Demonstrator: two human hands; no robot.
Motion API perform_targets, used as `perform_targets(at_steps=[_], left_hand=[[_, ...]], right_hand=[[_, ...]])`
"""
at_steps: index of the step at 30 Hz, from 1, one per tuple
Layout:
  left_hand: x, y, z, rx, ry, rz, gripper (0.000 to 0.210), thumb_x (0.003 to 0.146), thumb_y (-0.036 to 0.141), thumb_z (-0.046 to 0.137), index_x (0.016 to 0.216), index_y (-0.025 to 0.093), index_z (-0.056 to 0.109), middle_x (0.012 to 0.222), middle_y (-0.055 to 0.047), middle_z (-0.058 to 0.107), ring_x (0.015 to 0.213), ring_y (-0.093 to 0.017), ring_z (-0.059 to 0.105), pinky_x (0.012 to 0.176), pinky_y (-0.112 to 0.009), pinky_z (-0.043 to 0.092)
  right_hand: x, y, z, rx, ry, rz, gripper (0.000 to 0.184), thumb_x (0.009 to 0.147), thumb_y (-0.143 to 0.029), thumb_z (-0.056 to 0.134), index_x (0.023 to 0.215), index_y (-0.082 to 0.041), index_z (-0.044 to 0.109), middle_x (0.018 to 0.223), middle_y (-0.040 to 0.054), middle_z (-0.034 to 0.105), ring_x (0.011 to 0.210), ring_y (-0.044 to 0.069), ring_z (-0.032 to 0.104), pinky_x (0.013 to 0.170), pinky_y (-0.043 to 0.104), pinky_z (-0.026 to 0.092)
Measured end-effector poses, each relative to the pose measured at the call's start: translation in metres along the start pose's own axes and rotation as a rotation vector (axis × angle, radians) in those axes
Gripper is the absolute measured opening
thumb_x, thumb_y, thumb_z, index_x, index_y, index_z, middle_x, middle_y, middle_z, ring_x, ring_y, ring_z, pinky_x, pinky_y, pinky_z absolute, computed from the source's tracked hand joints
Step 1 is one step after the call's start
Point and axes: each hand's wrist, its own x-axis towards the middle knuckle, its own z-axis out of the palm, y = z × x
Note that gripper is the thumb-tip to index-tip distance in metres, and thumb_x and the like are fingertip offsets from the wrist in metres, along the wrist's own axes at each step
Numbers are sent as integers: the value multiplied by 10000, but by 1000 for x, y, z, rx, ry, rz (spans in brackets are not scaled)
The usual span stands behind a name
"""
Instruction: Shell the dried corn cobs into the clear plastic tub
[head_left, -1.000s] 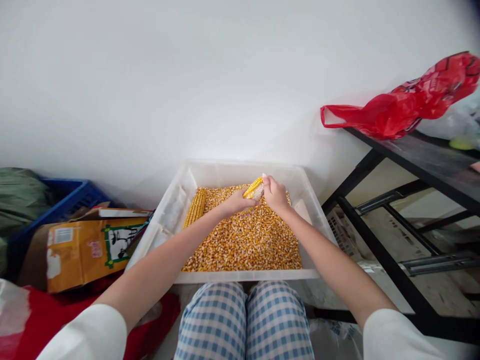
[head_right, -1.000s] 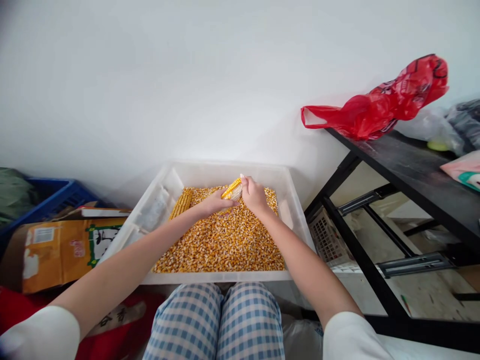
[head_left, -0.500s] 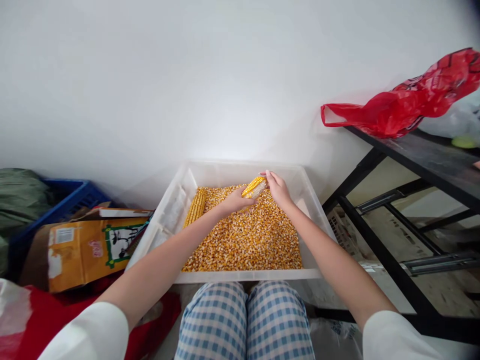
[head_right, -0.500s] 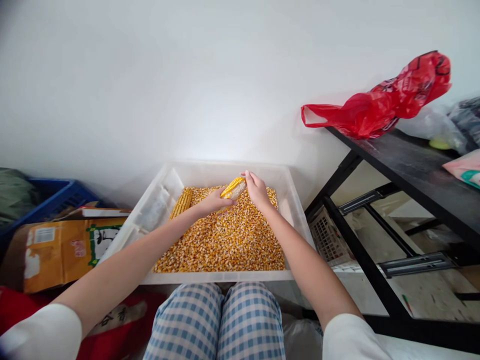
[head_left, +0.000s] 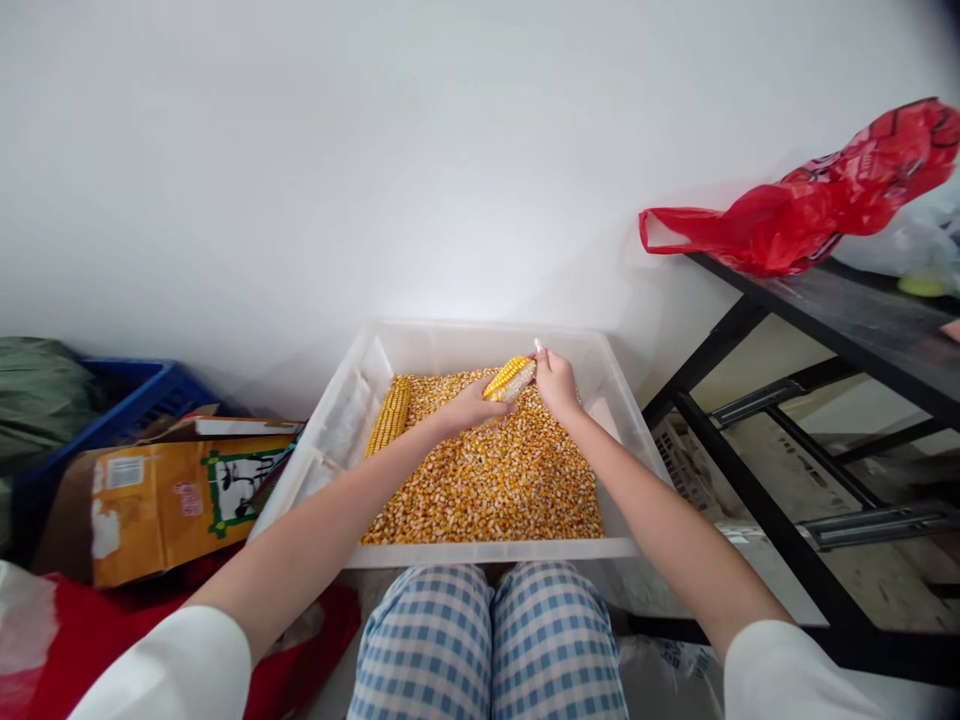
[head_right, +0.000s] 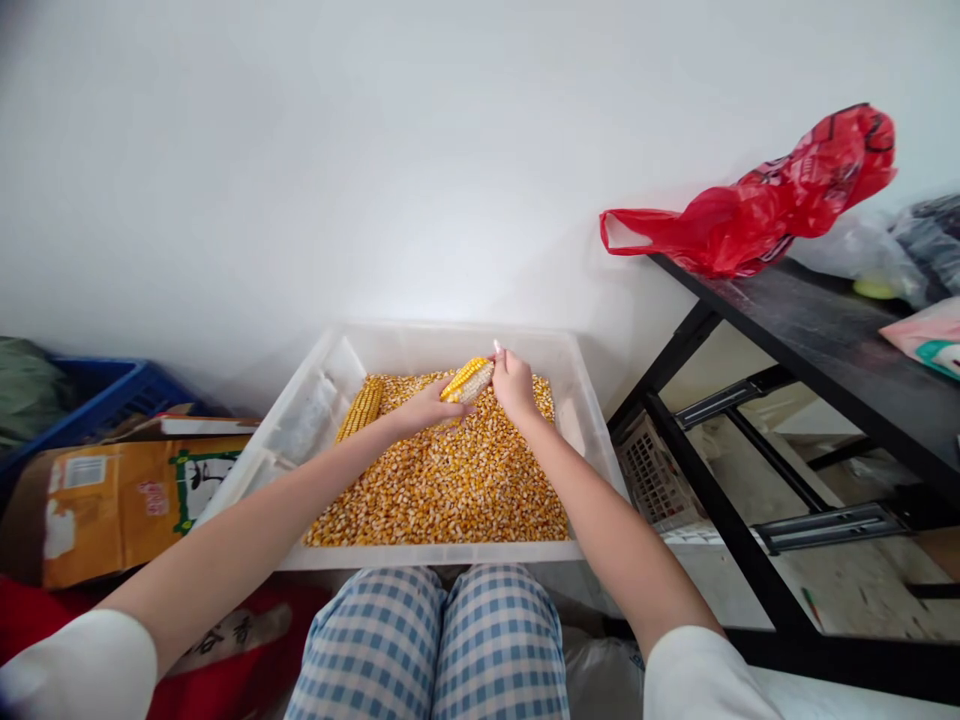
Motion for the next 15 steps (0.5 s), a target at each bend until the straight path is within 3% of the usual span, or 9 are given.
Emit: perform_targets(at_steps=[6,12,15], left_hand=[[2,3,-4,62,47,39,498,645,339,680,1077,126,552,782,-25,608,604,-118,540,543,-227,442],[3,3,-9,62,29,27,434,650,306,659,1024,114,550,759,-18,592,595,-108,529,546,-222,434],[1,3,-8,57,1,16,444,648,303,664,1031,114,543,745,-13,585,595,-109,530,540,-220,441]], right_hand=[[4,-7,-3,430,-130,186,549,773,-666,433,917,-163,601,819,41,629,660,119,583,531,200,483],[4,-11,-7,469,-300,160,466,714,-589,588,925,-175,631,888,37,628,755,135,592,566,200,514],[5,-7,-8,454,-347,130,455,730,-583,577,928,-178,632,891,34,623,758,137,589,588,218,527]])
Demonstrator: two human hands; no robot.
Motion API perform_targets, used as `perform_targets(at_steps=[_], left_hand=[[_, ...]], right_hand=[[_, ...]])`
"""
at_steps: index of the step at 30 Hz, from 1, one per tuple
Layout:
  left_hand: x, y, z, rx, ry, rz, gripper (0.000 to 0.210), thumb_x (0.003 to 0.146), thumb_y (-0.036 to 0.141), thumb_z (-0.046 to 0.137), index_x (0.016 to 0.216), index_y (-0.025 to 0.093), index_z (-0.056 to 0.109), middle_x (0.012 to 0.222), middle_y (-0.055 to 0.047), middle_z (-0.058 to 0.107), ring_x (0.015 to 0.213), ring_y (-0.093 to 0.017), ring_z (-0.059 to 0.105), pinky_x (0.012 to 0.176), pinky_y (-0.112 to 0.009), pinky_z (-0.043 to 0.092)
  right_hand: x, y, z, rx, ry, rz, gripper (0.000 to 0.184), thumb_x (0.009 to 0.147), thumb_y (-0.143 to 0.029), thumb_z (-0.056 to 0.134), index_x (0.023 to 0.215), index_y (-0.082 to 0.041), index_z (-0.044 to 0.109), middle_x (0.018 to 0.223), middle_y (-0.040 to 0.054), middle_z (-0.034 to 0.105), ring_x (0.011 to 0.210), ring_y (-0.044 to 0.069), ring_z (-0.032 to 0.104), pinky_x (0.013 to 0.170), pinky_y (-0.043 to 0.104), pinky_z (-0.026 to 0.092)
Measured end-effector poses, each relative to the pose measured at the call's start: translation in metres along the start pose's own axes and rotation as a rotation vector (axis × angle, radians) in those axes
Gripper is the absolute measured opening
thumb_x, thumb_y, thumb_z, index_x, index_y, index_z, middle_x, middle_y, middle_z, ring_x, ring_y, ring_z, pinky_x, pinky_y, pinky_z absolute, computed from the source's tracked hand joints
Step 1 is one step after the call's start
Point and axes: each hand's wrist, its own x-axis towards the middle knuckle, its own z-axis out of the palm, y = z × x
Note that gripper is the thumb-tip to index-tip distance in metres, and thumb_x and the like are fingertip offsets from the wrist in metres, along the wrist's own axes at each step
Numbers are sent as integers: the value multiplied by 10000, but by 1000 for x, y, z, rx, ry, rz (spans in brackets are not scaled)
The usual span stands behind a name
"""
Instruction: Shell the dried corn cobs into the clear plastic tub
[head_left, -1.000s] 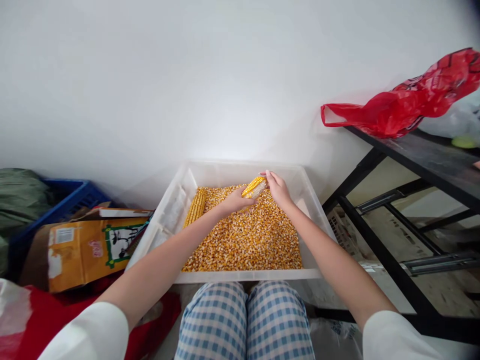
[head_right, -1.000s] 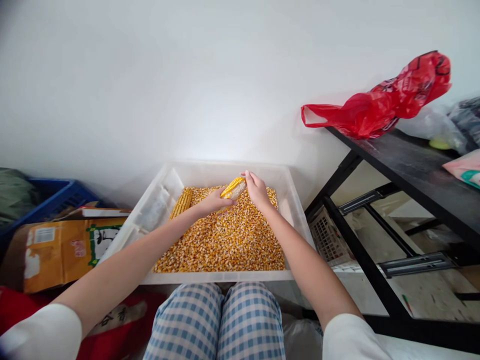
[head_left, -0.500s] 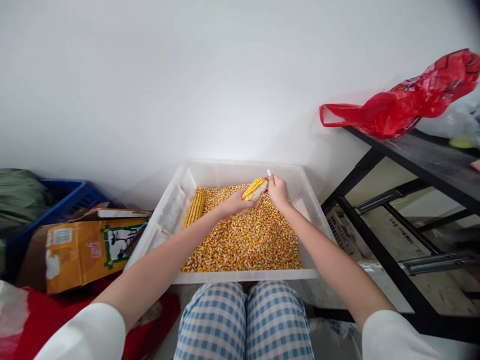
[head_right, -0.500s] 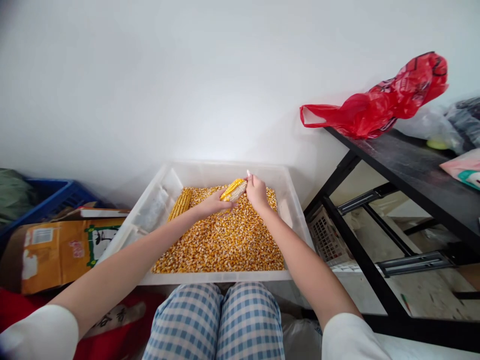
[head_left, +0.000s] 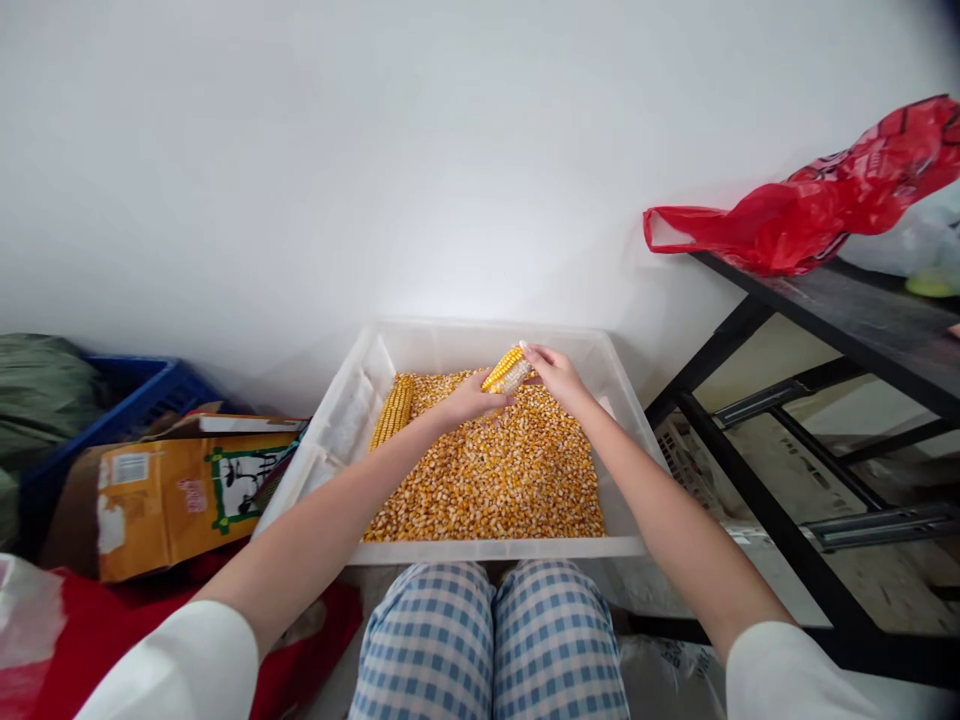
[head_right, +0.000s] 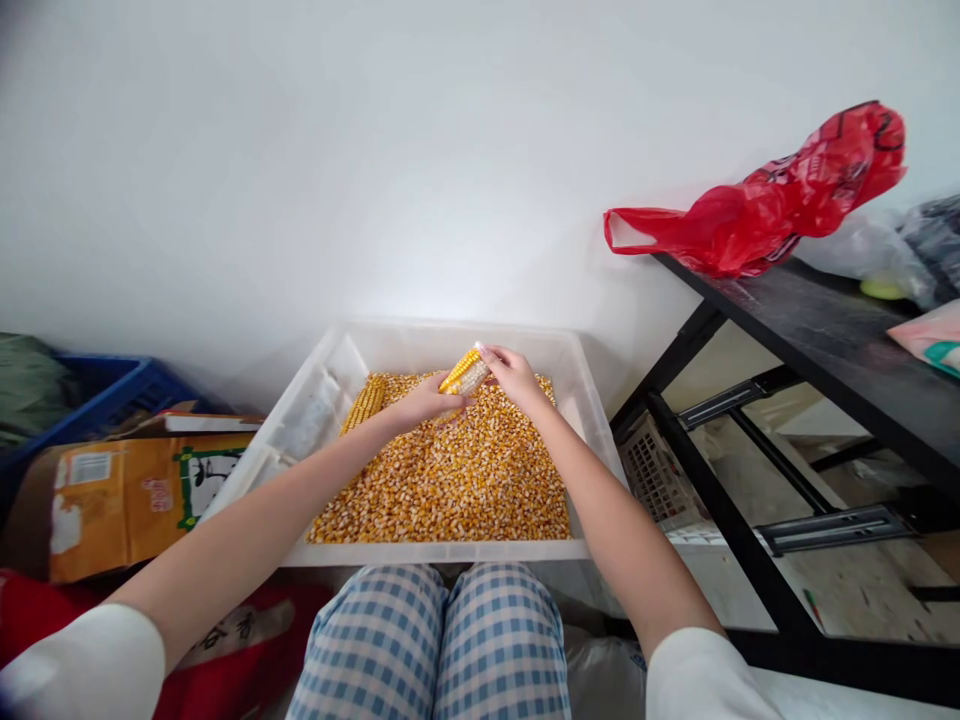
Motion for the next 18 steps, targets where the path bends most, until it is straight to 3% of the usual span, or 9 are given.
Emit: perform_targets(at_steps=[7,14,18], left_hand=[[2,-7,0,90,-10,10,492,655,316,646,1083,100,539,747,-21,606,603,-128,550,544,-236,463],[7,-14,-4,299,99,56,533,645,310,640,1134,117,553,808,-31,639,668,-155,583,623,-248,473],[6,-15,-2,288,93,25,491,637,312,646,1079,110,574,789,-30,625,641,-143,565,578,-230,454]], right_hand=[[0,10,-2,-175,43,-45,508,780,-644,457,888,-175,618,788,23,609,710,134,570,614,220,516],[1,11,2,-63,15,30,509,778,-621,492,960,-164,624,892,44,631,762,147,596,618,236,527],[2,10,-2,-183,-6,22,507,837,-591,418,1037,-173,623,935,55,639,768,159,607,640,268,530]])
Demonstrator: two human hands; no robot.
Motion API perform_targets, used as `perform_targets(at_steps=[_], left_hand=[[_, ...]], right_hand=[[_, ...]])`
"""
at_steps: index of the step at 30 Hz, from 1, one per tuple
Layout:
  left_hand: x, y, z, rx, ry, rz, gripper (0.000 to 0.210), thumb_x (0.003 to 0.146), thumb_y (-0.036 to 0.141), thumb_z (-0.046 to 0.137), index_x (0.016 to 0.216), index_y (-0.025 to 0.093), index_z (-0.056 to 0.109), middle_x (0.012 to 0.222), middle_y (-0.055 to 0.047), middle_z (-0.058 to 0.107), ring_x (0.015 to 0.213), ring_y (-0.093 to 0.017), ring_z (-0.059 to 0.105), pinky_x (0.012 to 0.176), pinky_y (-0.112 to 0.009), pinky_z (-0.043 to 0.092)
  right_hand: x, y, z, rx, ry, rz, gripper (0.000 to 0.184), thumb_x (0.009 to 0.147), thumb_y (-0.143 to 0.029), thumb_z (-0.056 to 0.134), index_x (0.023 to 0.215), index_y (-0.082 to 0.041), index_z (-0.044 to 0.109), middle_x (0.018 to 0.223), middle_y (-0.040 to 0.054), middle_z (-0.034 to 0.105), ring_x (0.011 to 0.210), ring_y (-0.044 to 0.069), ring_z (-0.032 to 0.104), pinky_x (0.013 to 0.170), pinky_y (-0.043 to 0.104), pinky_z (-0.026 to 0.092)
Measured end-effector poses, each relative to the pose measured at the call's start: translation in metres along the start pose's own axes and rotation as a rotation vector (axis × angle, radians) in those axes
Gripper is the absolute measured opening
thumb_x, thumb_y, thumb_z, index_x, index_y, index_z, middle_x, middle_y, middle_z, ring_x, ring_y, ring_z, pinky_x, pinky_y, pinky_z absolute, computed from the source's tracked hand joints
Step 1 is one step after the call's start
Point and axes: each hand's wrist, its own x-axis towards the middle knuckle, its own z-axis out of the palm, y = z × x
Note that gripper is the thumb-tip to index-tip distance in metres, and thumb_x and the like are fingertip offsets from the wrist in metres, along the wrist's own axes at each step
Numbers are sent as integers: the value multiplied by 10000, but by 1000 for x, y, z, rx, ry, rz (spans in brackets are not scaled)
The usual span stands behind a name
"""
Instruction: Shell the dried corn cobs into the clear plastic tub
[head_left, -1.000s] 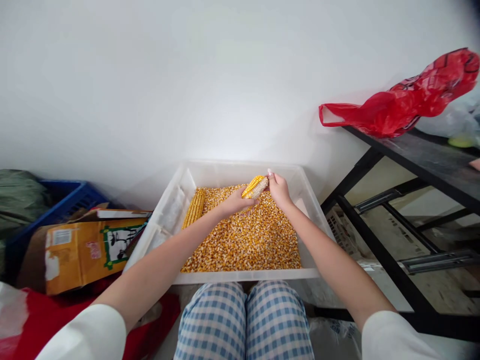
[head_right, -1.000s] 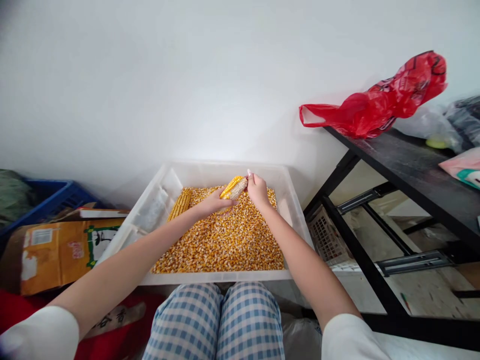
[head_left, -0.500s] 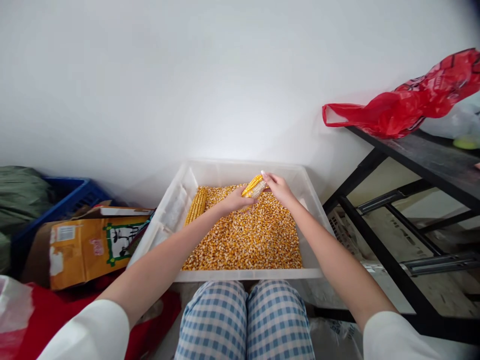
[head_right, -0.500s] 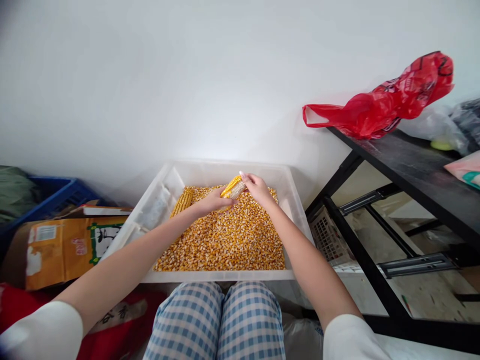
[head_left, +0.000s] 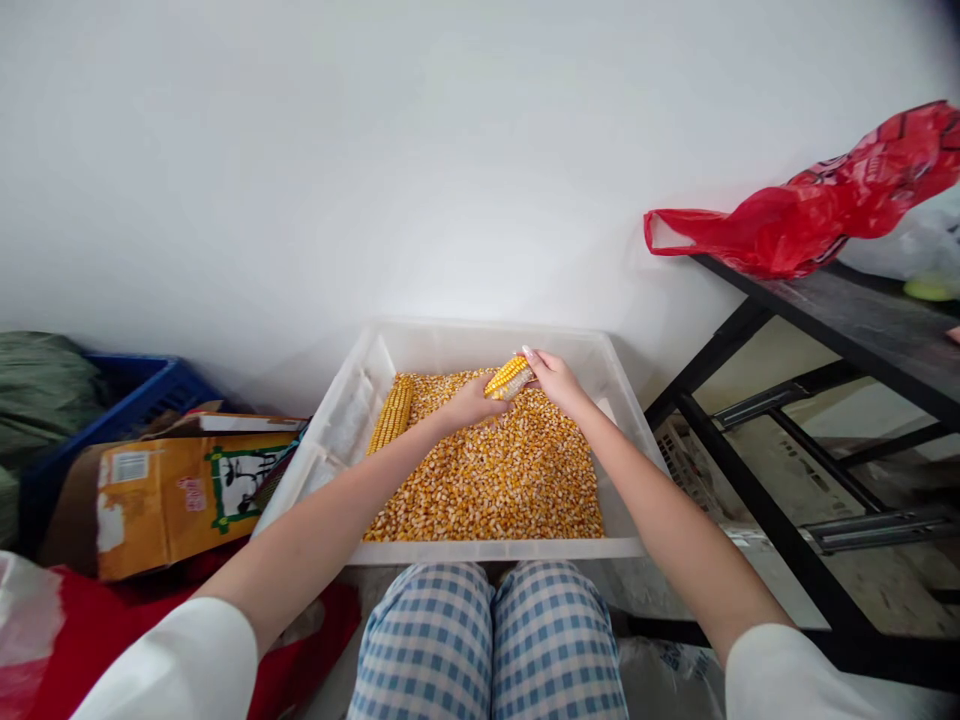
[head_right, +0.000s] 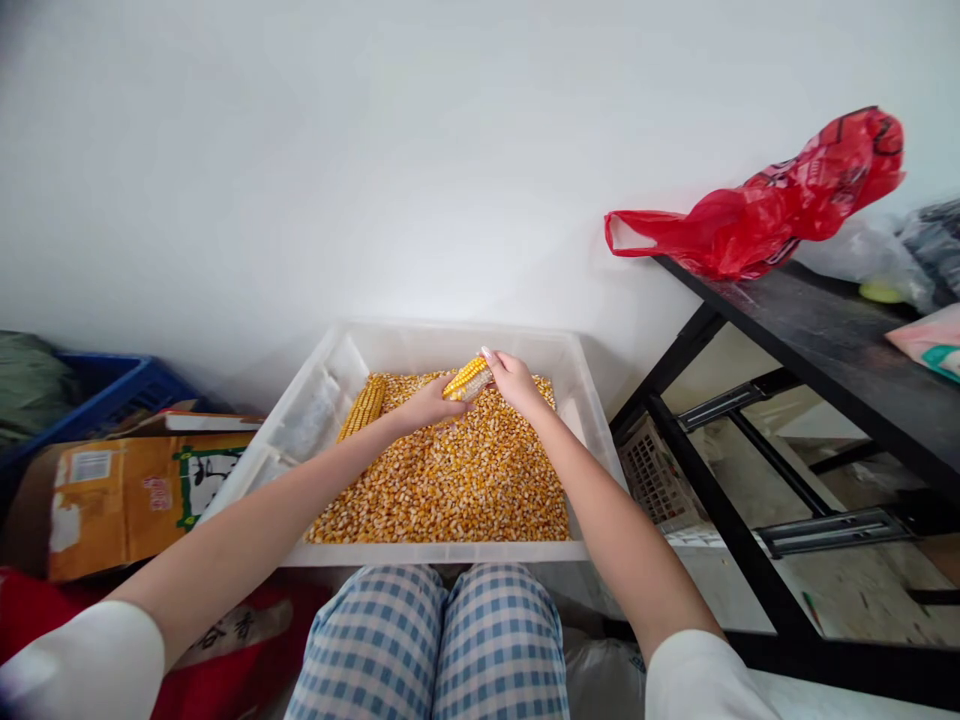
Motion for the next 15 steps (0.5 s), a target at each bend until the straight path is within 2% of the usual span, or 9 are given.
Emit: perform_targets(at_steps=[5,7,9,11,15], left_hand=[[-2,0,4,-113,-65,-52,469,635,319,642,1050,116,562,728,-13,607,558,-123,530,517,-227,435],[-2,-1,5,-117,-70,-50,470,631,323,648,1045,117,561,726,-13,610,570,-127,537,531,-233,439],[-2,-1,6,-113,-60,-29,484,624,328,658,1049,117,561,750,-19,618,607,-136,550,560,-238,446],[-2,0,6,-133,-61,-3,503,628,337,656,1068,117,553,773,-24,622,624,-137,553,573,-242,450],[-2,6,3,-147,-45,23,506,637,340,645,1075,106,550,781,-29,620,629,-134,556,586,-245,457]], right_hand=[[-3,-3,-2,-439,106,-151,404,921,-421,340,1186,-216,566,988,81,650,776,179,616,752,307,489],[-4,-3,-3,-534,142,-185,399,922,-338,336,1258,-212,509,921,86,656,756,188,614,764,318,474],[-3,-2,-3,-513,171,-162,412,913,-296,326,1285,-204,476,804,65,641,694,180,601,714,305,479],[-1,0,-4,-383,203,-106,411,909,-304,311,1275,-208,472,753,38,611,642,155,581,640,270,486],[1,-1,-3,-85,171,-33,436,884,-490,350,1160,-214,544,853,33,601,708,133,579,555,212,494]])
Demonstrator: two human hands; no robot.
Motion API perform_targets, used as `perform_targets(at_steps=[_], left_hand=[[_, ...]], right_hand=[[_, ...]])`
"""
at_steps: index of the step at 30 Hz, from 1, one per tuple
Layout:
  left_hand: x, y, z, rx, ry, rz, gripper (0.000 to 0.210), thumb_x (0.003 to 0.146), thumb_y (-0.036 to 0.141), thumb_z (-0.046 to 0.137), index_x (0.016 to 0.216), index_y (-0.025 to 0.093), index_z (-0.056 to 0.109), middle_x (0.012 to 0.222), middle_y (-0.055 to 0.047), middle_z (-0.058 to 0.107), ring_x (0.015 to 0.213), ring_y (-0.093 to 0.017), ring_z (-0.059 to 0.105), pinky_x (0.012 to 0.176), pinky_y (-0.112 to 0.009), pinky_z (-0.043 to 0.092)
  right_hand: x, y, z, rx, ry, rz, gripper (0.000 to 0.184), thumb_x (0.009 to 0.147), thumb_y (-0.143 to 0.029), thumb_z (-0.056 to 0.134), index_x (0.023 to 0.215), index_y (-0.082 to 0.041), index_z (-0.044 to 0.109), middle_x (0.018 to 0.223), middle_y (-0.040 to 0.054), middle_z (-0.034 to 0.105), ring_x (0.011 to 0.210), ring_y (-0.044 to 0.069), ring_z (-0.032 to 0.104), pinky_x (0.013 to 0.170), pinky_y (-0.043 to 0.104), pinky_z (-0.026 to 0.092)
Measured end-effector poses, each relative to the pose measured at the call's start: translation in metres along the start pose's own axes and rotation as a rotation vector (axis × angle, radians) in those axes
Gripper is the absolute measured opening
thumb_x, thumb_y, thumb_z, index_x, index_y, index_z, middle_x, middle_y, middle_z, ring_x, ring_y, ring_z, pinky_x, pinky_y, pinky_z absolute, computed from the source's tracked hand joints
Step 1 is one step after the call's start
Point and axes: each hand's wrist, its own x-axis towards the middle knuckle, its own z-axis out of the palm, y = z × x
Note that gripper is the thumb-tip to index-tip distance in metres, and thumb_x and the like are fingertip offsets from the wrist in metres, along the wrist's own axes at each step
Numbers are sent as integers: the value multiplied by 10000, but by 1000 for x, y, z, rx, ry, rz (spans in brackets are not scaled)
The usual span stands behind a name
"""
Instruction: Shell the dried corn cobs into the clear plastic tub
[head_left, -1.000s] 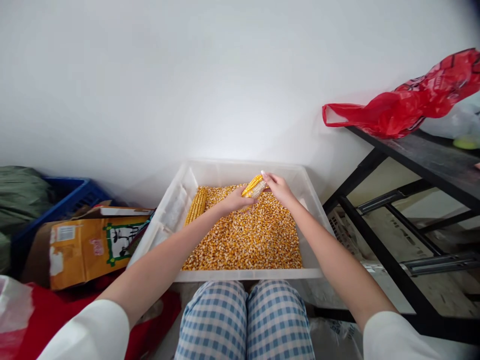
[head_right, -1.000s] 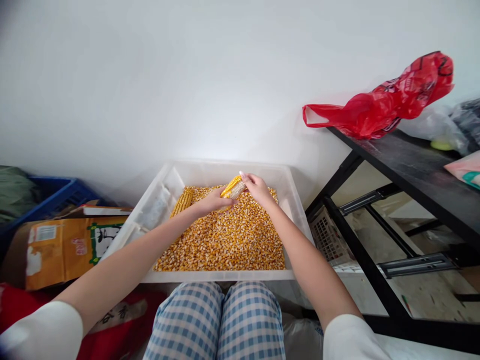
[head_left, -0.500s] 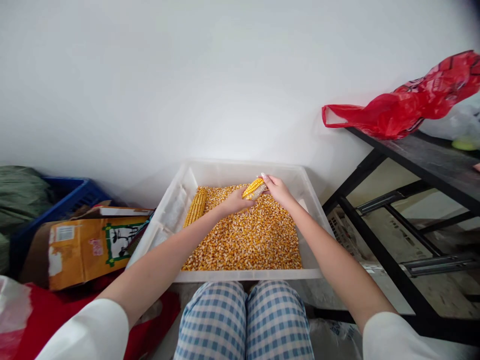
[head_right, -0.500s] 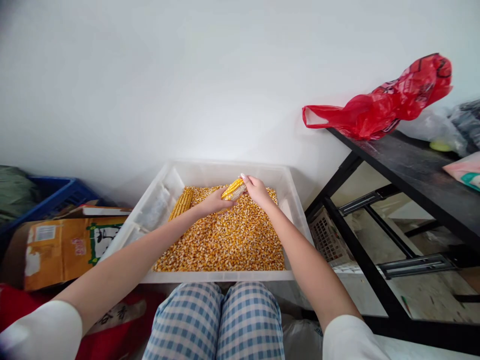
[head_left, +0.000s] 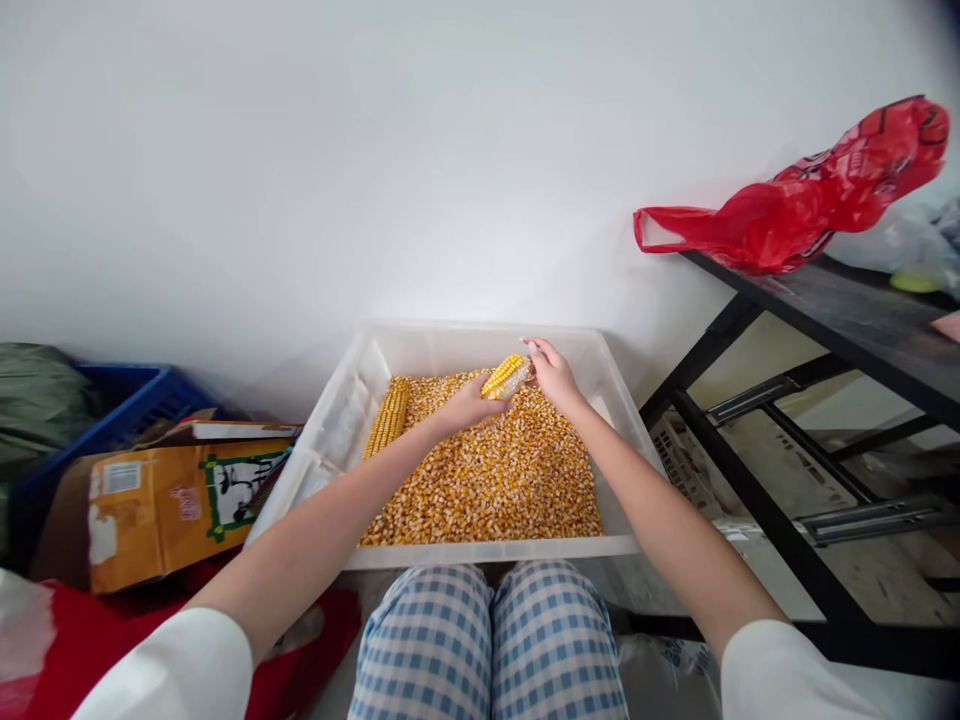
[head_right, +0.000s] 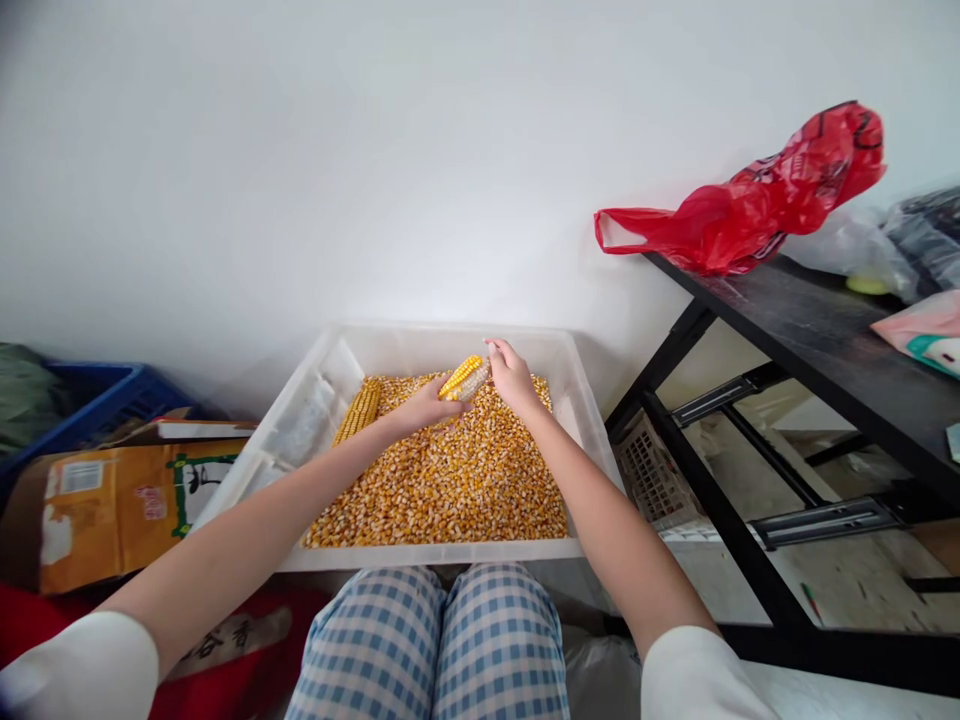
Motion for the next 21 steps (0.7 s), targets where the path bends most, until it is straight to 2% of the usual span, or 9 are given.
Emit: perform_targets(at_steps=[3,6,9,15,21], left_hand=[[0,2,-2,40,18,-16,491,639,336,639,1065,105,555,767,-26,621,623,-139,564,581,-248,459],[1,-1,-3,78,30,-44,491,641,321,639,1076,113,550,760,-22,619,595,-135,558,548,-241,453],[2,-5,-3,122,48,-37,478,637,305,641,1070,116,564,754,-23,619,601,-135,557,546,-234,450],[0,-4,-2,136,16,-22,532,633,301,634,1127,123,548,816,-24,620,617,-134,556,557,-233,454],[1,-4,-3,149,49,-34,521,638,319,638,1110,114,556,781,-30,629,613,-139,565,559,-235,459]], right_hand=[[-3,-6,1,96,-124,57,486,800,-602,461,1026,-196,603,921,44,610,778,146,584,532,197,505],[-6,-9,2,137,-171,83,463,742,-589,562,971,-190,609,919,43,619,768,145,587,526,193,514],[-6,-6,2,179,-213,81,438,755,-572,556,964,-192,614,927,40,631,777,147,597,555,208,532],[-3,-2,-2,182,-187,130,466,785,-596,502,898,-164,636,846,49,645,716,148,607,559,233,539],[-3,-6,-3,121,-219,57,448,765,-587,543,929,-179,624,871,38,633,765,152,599,553,222,537]])
